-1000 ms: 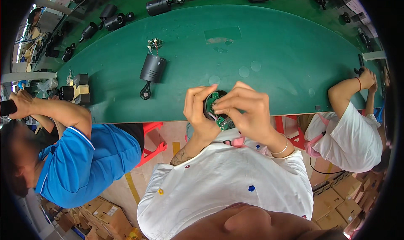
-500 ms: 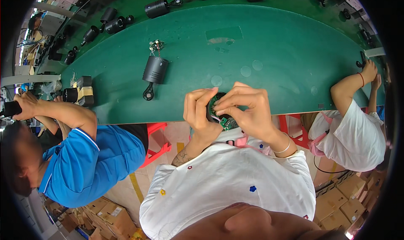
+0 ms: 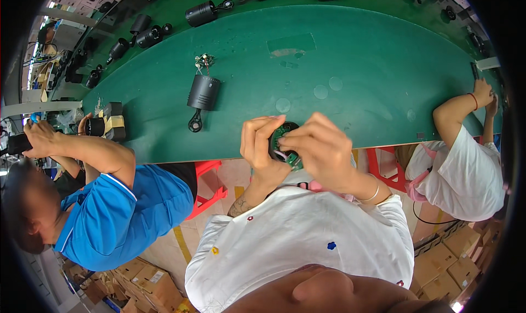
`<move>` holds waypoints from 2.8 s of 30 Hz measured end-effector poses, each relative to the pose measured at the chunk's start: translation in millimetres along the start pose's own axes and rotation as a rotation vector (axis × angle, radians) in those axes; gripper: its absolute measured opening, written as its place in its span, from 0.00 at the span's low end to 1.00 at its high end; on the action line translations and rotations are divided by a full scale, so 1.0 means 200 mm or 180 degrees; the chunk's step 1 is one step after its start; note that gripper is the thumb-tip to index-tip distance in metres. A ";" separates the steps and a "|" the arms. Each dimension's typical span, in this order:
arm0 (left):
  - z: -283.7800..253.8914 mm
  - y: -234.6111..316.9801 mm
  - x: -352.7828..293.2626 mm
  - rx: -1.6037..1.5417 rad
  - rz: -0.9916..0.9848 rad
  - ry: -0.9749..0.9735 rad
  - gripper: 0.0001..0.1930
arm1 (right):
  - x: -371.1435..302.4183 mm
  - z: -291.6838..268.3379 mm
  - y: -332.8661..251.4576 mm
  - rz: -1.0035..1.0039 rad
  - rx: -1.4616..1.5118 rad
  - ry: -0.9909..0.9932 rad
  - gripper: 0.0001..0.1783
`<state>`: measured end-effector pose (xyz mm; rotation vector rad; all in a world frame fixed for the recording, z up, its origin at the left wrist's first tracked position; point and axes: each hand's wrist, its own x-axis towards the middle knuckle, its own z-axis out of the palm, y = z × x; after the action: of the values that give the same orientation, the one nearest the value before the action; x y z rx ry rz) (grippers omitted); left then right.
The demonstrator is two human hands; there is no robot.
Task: Insert a circuit board into a cylindrical black housing and align the internal components on an assembly line.
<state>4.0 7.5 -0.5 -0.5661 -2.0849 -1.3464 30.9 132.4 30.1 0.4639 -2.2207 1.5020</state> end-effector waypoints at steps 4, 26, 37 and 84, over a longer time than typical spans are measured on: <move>-0.01 -0.01 0.00 -0.0063 0.0035 -0.0042 0.22 | -0.01 0.01 -0.01 -0.0407 -0.0389 0.0227 0.12; 0.01 -0.03 -0.05 -0.0367 -0.0163 -0.0031 0.41 | 0.06 -0.01 0.00 0.0975 0.1006 -0.0211 0.24; 0.00 -0.05 -0.06 -0.0524 0.0055 -0.0203 0.39 | 0.07 -0.01 -0.02 0.0814 0.0809 -0.0234 0.27; -0.06 0.03 0.00 0.0070 -0.0041 0.0019 0.28 | -0.12 -0.07 -0.04 0.1423 0.2028 0.0258 0.18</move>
<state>10.3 -0.6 7.0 -0.5394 -2.0993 -1.3293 57.4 144.3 29.2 0.0720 -1.8165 2.4255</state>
